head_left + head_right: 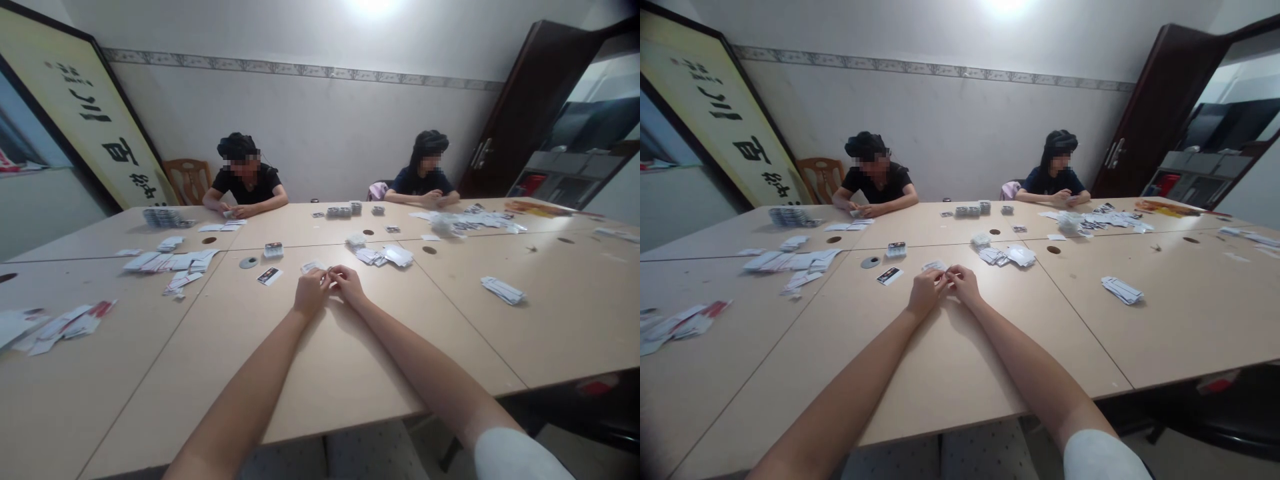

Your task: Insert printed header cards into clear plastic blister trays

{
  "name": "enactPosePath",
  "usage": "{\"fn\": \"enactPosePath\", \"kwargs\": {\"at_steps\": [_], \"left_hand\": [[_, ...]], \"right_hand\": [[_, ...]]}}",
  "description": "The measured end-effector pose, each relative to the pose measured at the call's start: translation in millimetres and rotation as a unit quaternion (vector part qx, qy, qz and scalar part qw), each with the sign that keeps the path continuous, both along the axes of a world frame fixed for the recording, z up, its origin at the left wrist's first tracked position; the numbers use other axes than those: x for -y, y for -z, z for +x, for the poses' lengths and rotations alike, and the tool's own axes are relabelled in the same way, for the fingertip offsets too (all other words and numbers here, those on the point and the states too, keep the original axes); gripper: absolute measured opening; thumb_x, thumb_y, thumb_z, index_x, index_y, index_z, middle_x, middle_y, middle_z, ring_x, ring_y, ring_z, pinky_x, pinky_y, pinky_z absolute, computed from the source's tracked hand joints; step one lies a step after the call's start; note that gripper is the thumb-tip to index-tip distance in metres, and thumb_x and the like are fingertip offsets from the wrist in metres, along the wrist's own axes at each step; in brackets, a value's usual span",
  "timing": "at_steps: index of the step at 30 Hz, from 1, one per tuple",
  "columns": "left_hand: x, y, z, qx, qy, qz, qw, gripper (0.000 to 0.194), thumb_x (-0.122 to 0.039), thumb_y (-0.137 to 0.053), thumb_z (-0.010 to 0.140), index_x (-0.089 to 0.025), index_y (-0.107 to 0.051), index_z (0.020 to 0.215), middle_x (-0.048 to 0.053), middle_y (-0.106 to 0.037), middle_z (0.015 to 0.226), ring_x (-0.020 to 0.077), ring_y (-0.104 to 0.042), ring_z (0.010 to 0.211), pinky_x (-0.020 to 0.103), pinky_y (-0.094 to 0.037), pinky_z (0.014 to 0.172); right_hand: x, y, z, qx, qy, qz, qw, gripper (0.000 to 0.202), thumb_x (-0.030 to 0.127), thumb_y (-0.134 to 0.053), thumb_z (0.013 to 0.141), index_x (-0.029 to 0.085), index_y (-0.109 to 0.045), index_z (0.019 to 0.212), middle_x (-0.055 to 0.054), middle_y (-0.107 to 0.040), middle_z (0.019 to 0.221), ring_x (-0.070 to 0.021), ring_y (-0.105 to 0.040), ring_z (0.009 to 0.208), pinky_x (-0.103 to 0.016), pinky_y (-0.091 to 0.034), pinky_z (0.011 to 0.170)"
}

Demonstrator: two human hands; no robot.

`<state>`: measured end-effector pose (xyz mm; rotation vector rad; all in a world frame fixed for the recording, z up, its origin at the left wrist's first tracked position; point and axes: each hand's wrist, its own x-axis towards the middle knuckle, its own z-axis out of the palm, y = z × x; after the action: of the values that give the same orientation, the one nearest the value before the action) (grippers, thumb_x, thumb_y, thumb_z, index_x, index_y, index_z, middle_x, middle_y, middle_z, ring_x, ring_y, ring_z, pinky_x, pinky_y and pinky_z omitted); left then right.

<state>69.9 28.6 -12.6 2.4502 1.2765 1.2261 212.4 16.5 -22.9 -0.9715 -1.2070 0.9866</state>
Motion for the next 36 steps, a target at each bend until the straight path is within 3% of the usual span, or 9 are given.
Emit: {"fn": "enactPosePath", "kwargs": {"at_steps": [13, 23, 36], "left_hand": [[-3.6, 0.2, -0.3, 0.014, -0.011, 0.008, 1.0, 0.02, -0.02, -0.056, 0.093, -0.018, -0.064, 0.075, 0.005, -0.067, 0.076, 0.0192, -0.061, 0.074, 0.031, -0.046, 0.072], [-2.5, 3.4, 2.3, 0.053, -0.002, -0.004, 0.999, 0.012, -0.021, -0.057, 0.092, -0.019, -0.069, 0.091, 0.006, -0.072, 0.09, 0.018, -0.067, 0.079, 0.03, -0.054, 0.077], [1.7, -3.6, 1.6, 0.032, -0.057, -0.014, 0.998, 0.011, -0.024, -0.061, 0.09, -0.019, -0.067, 0.083, 0.006, -0.071, 0.088, 0.0192, -0.065, 0.075, 0.031, -0.047, 0.072]], "right_hand": [[-2.3, 1.3, -0.1, -0.006, -0.006, -0.019, 1.0, 0.023, 0.04, -0.073, 0.071, 0.019, -0.067, 0.075, -0.002, -0.069, 0.074, -0.0188, -0.069, 0.07, -0.028, -0.052, 0.059], [-4.4, 4.7, -0.1, -0.035, -0.003, -0.038, 0.999, 0.028, 0.045, -0.076, 0.07, 0.019, -0.066, 0.077, -0.001, -0.068, 0.075, -0.0173, -0.068, 0.069, -0.027, -0.054, 0.058], [-5.8, 4.6, 0.3, -0.027, -0.016, -0.033, 0.999, 0.026, 0.042, -0.076, 0.069, 0.019, -0.066, 0.076, -0.001, -0.068, 0.071, -0.0173, -0.067, 0.065, -0.028, -0.052, 0.058]]}}
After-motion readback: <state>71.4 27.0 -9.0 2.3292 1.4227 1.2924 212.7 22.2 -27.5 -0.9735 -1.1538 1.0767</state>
